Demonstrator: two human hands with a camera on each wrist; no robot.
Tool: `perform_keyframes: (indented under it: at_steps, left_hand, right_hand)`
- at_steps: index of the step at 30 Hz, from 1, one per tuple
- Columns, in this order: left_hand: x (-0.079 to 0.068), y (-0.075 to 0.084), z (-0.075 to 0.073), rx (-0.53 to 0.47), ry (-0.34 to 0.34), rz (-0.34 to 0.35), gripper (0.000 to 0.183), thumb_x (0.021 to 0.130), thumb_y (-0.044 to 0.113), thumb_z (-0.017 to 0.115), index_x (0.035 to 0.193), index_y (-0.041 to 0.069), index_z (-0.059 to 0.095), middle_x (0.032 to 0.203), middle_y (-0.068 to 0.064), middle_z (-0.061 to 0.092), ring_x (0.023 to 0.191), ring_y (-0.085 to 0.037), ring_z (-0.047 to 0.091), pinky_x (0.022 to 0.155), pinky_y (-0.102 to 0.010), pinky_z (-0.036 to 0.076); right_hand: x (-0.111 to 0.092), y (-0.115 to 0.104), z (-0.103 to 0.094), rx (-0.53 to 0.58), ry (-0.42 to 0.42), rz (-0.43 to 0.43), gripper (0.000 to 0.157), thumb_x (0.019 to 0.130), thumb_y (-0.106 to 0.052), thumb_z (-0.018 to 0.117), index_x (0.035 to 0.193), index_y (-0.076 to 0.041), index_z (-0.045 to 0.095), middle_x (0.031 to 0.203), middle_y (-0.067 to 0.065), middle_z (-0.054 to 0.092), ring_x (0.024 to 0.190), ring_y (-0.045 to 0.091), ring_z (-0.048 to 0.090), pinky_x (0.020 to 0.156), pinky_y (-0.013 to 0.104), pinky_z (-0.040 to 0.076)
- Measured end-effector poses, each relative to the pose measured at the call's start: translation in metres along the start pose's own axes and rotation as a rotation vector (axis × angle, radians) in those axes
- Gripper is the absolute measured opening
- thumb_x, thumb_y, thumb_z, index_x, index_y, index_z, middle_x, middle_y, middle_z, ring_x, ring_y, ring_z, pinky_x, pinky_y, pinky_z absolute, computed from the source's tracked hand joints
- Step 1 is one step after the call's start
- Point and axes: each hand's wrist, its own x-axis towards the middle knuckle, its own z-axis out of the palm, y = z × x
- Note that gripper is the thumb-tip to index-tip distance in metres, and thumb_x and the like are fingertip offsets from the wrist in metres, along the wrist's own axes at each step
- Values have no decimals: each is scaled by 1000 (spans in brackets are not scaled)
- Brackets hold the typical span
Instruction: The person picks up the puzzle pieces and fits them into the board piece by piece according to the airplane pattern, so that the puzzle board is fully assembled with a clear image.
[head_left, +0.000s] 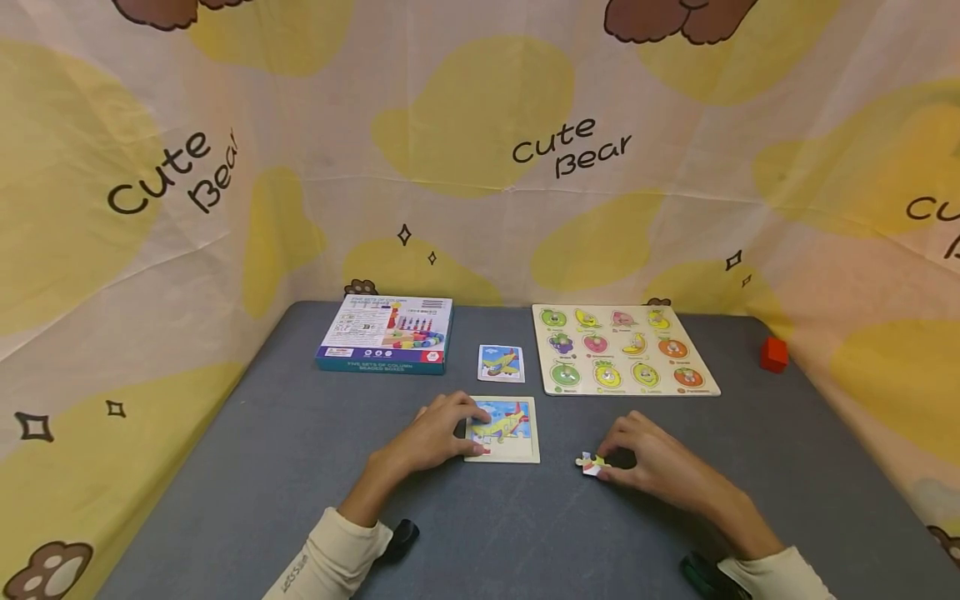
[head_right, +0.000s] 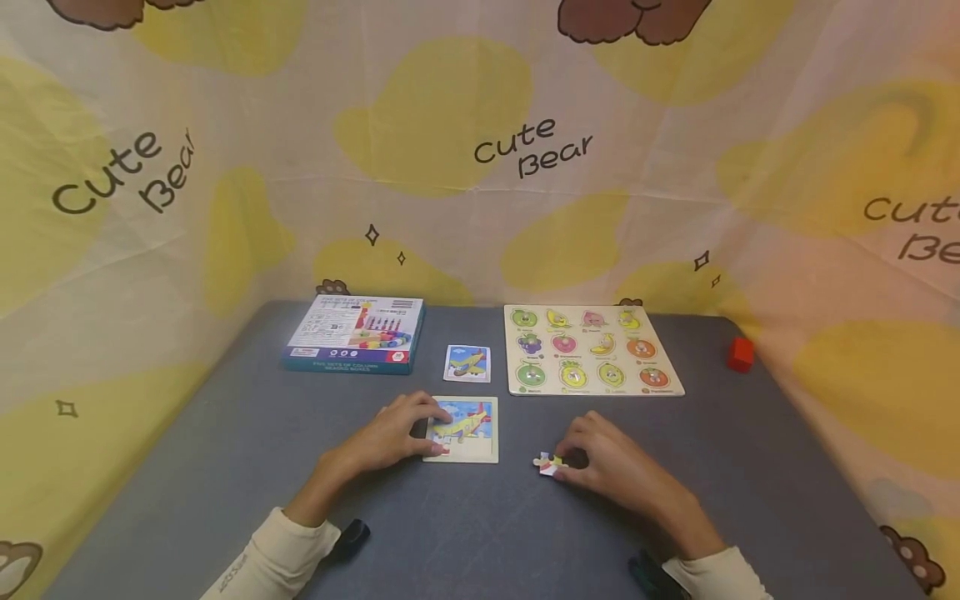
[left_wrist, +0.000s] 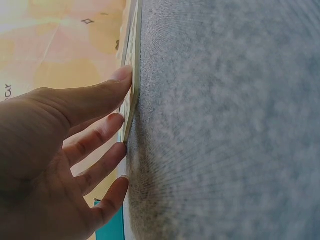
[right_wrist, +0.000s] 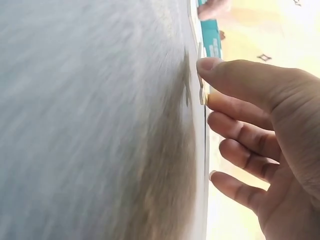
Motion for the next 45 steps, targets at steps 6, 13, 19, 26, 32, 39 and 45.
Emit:
perform_keyframes:
  at_steps: [6,13,19,26,32,39,45]
  left_hand:
    - [0,1,0,4,-3,5,38,93,25,84,130,18,75,136,-7,60,126,-29,50,109,-62,35]
    - [0,1,0,9,-1,0,39,93,26,84,130,18,75,136,-7,60,126,-29,50,110,-63,34]
    - [0,0,1,9,3,2,37,93,26,84,129,18,75,136,-6,61,125,-29,50,109,-63,34]
    - [-1,-1,1,7,-1,-3,38,94,27,84,130,19,75,136,-5,60,126,-29,50,110,-64,34]
    - [0,-1,1,5,4,0,37,93,27,84,128,19,75,134,-5,61,125,-29,51,109,-64,35]
    - [-1,-1,1,2,0,-1,38,94,25,83,130,17,74,136,-5,61,125,-29,51,108,-63,35]
    - [0,-2,0,-2,-5,-1,38,94,22,83,130,18,74,135,-6,61,126,-30,51,109,-64,35]
  right_hand:
    - [20,-10,6,-19,0,-42,16,87,-35,88,96,-25,79,96,-16,62,95,5,51,83,33,48]
    - [43,-20,14,-7,-11,-54,17,89,-36,87,98,-24,80,99,-16,63,98,7,54,87,35,49]
    - [62,-31,23,16,-22,-97,19,90,-35,87,100,-21,80,101,-12,65,100,11,56,89,38,50]
    - [80,-46,34,11,-39,-131,21,89,-35,87,100,-18,81,99,-10,64,97,11,57,92,40,51]
    - [90,-56,41,-23,-39,-150,21,89,-32,88,100,-16,82,98,-8,66,96,11,57,87,36,50]
    - [95,-60,47,-42,-51,-146,20,89,-32,87,100,-16,82,100,-6,68,98,13,57,87,36,50]
    - [97,-64,48,-40,-53,-151,20,90,-32,87,100,-15,82,103,-5,70,99,15,57,88,37,50]
